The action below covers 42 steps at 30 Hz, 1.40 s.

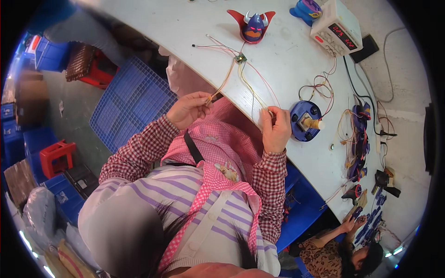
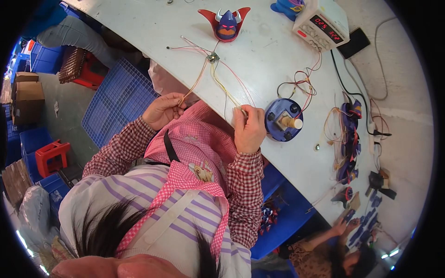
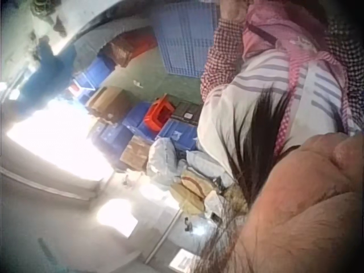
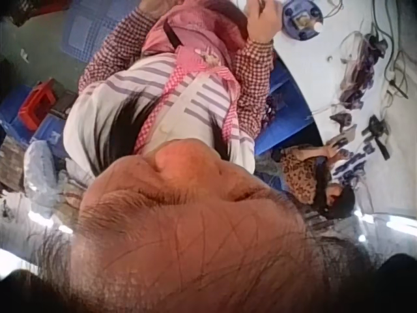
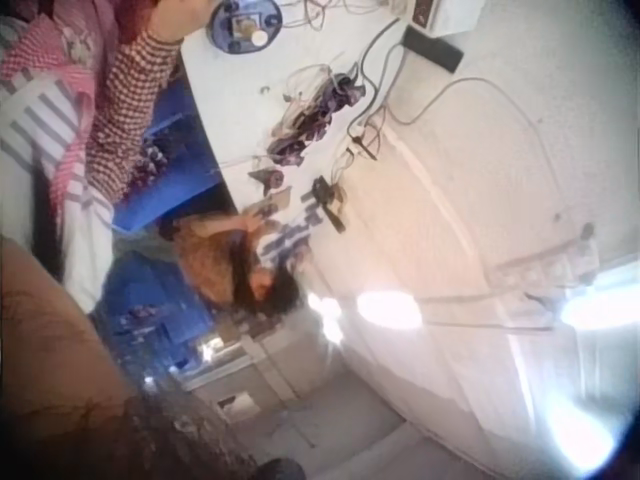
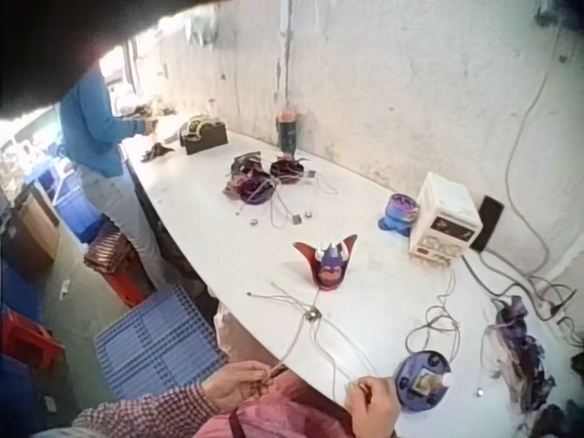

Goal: Assembling small electronic toys by connecting wires and components at a workbench.

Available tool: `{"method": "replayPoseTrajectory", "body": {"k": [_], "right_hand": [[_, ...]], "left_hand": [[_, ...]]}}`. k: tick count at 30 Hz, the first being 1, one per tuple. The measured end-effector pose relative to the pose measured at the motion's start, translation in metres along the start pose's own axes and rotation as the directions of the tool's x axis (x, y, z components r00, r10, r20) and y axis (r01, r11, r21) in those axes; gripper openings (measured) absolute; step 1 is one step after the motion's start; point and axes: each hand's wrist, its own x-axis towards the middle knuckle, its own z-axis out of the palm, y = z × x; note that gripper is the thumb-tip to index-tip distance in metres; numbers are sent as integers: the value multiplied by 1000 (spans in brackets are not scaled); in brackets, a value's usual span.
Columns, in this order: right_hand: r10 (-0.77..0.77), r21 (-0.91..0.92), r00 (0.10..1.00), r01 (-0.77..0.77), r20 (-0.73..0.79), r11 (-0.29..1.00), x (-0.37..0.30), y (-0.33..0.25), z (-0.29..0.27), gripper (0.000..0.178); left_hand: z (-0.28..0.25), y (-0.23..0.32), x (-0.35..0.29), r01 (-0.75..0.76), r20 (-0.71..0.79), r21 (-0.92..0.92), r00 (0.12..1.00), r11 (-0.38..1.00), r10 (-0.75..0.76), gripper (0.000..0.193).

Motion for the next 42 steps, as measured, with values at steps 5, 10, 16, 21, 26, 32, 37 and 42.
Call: {"method": "replayPoseTrajectory", "body": {"k": [5, 10, 16, 21, 26, 32, 37, 42], "right_hand": [[-99, -146, 987, 117, 128, 982, 7, -6, -8, 24], [-309, -250, 951, 307, 36, 918, 11, -35, -7, 35], [-302, 106, 939, 288, 162, 952, 7, -65, 19, 21], [-285, 131, 944, 266, 164, 955, 4, -58, 23, 21], [-292, 126, 943, 274, 156, 953, 2, -54, 22, 22], [-320, 86, 936, 310, 145, 947, 0, -52, 22, 23], [-317, 75, 940, 309, 131, 948, -2, -51, 24, 22], [-303, 82, 947, 295, 108, 952, -4, -50, 26, 20]], "left_hand": [[23, 2, -2, -37, 33, 105, 999, 994, 34, 12], [61, 11, -3, -121, -1, 355, 992, 927, 130, 8], [76, 1, 3, -178, -8, 417, 980, 891, 199, 8], [74, -4, 3, -150, -62, 357, 981, 922, 183, 8], [74, -8, 3, -137, -76, 341, 982, 930, 173, 7], [73, -13, 3, -149, -87, 342, 978, 928, 189, 7], [76, -15, 2, -175, -93, 356, 971, 918, 221, 7], [78, -17, 1, -193, -96, 360, 965, 913, 242, 8]]}}
